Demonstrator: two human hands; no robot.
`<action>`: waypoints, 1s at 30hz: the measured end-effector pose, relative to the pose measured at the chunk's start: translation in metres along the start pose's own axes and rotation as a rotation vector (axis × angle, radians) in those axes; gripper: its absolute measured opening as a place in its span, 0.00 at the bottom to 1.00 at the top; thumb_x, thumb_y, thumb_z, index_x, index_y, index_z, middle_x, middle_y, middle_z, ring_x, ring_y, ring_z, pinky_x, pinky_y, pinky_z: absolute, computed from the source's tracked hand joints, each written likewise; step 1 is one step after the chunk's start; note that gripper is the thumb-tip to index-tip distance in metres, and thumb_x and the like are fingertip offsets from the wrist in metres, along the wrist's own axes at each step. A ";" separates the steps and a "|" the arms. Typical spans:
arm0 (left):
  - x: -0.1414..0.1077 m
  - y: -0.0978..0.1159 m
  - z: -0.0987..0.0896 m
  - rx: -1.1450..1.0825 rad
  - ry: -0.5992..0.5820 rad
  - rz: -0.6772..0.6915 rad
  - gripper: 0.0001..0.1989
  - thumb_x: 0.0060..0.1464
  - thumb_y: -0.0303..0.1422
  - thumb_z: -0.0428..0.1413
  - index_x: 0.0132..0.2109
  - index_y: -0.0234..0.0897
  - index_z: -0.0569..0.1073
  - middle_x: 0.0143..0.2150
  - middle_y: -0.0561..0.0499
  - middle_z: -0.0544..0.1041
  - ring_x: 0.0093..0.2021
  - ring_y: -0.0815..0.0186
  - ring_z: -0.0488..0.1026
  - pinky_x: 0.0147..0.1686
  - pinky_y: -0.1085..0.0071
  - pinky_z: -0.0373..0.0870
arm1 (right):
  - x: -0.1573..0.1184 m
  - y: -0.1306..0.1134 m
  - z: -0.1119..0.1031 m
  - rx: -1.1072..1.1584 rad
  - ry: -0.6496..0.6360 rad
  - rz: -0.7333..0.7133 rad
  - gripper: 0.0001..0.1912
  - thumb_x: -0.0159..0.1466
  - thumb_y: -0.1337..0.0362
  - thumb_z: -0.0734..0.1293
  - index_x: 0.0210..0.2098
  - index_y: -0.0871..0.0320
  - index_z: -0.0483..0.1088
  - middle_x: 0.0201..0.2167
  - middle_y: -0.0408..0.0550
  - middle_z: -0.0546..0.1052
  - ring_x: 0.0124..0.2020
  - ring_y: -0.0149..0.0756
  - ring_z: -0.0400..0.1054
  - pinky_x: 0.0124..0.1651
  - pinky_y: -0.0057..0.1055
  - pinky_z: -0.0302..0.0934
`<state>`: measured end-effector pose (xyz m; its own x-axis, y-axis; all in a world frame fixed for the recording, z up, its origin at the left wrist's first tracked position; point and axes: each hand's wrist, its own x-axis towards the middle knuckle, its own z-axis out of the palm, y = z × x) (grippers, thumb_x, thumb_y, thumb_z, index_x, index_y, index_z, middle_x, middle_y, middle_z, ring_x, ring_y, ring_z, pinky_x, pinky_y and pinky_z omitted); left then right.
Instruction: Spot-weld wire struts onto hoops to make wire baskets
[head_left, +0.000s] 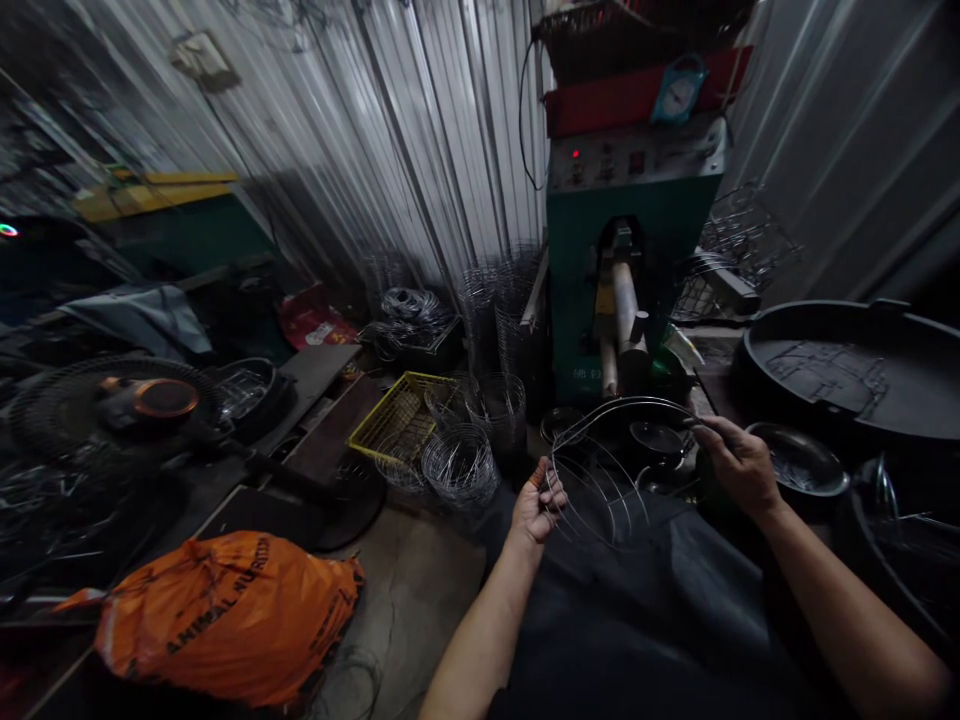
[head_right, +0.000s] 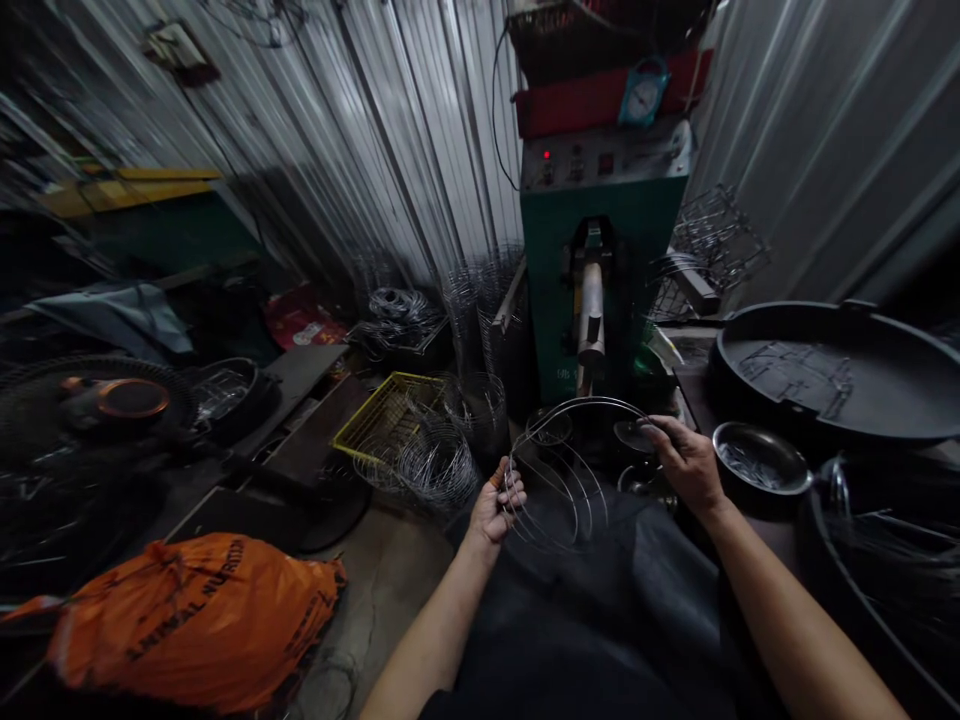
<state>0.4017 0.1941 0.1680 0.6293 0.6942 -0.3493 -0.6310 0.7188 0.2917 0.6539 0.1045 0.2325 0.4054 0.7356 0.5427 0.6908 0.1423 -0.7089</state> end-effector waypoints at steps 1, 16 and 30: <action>0.001 0.000 -0.005 0.044 0.002 0.009 0.12 0.51 0.32 0.54 0.24 0.31 0.63 0.15 0.61 0.55 0.11 0.82 0.49 0.12 0.83 0.46 | -0.001 -0.003 0.000 -0.006 0.005 -0.026 0.15 0.59 0.53 0.61 0.34 0.57 0.71 0.29 0.46 0.76 0.30 0.37 0.70 0.32 0.29 0.64; -0.010 0.034 0.072 1.695 -0.446 0.915 0.19 0.52 0.39 0.51 0.51 0.42 0.67 0.41 0.48 0.72 0.42 0.66 0.68 0.44 0.69 0.63 | 0.009 -0.064 0.017 -0.301 -0.320 -0.497 0.16 0.62 0.54 0.58 0.33 0.59 0.70 0.25 0.49 0.75 0.24 0.34 0.69 0.27 0.27 0.59; 0.033 0.033 0.049 1.210 -0.103 0.413 0.15 0.46 0.38 0.56 0.41 0.37 0.74 0.33 0.50 0.76 0.37 0.64 0.71 0.37 0.71 0.67 | -0.003 -0.026 0.047 0.210 -0.319 0.284 0.20 0.57 0.50 0.59 0.37 0.60 0.69 0.32 0.48 0.74 0.35 0.39 0.67 0.33 0.30 0.61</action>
<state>0.4242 0.2424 0.2100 0.5525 0.8334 0.0148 -0.0084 -0.0122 0.9999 0.6067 0.1297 0.2283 0.3337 0.9269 0.1717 0.4297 0.0125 -0.9029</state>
